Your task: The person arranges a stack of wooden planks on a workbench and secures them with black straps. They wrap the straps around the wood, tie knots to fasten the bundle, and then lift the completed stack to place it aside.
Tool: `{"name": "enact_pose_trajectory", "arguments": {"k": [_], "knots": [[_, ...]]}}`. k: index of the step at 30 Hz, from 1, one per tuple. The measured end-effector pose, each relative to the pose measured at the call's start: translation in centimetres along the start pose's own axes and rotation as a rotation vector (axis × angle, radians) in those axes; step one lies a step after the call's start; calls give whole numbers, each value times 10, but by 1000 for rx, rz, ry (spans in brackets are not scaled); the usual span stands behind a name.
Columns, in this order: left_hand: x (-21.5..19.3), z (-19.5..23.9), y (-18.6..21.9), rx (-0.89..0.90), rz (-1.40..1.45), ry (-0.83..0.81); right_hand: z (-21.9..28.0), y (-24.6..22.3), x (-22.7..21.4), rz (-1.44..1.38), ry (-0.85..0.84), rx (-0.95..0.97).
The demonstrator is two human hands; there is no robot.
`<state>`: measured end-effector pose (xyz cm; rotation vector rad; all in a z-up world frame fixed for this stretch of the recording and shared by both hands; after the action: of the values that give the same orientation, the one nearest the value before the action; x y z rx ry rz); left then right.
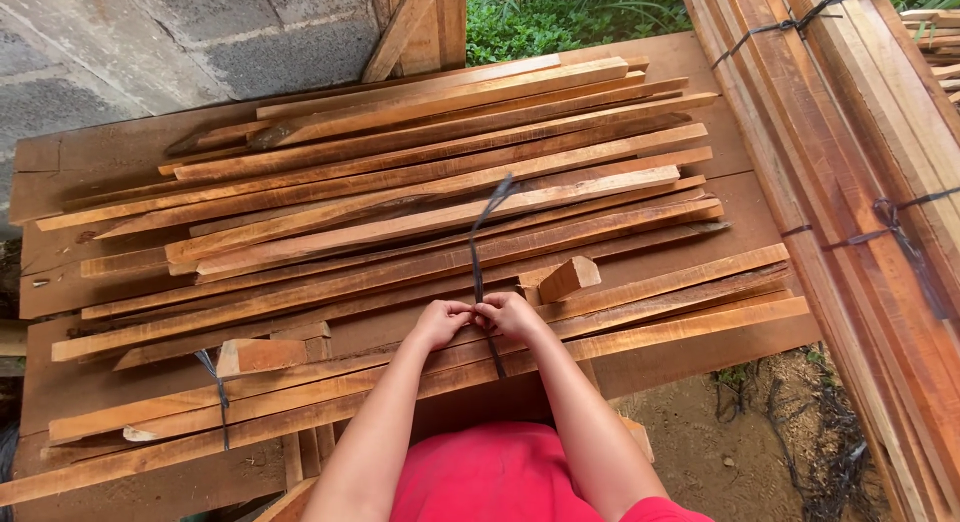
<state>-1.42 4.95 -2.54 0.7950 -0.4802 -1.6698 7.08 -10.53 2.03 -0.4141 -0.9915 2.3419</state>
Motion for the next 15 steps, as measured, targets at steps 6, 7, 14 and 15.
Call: {"name": "enact_pose_trajectory", "arguments": {"k": [6,7,14,15], "knots": [[-10,-25,-36,-8,-123,-65,7,-11,1,-22,53,-17],[-12,-7,-13,-9,-123,-67,5,-10,0,-22,54,-15],[-17,27,23,3,16,-143,15,-19,-1,39,60,-2],[-19,30,23,-8,36,-129,20,-22,-1,20,54,8]]}}
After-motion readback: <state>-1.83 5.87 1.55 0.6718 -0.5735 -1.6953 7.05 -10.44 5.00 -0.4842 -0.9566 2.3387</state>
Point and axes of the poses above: each hand's wrist, its own z-axis away from the middle knuckle, its own x-axis out of the palm, y = z × x, the point moved 4 cm from there along -z, towards the middle knuckle, and after that the axes turned 3 degrees about -y, right-handed, at the moved point
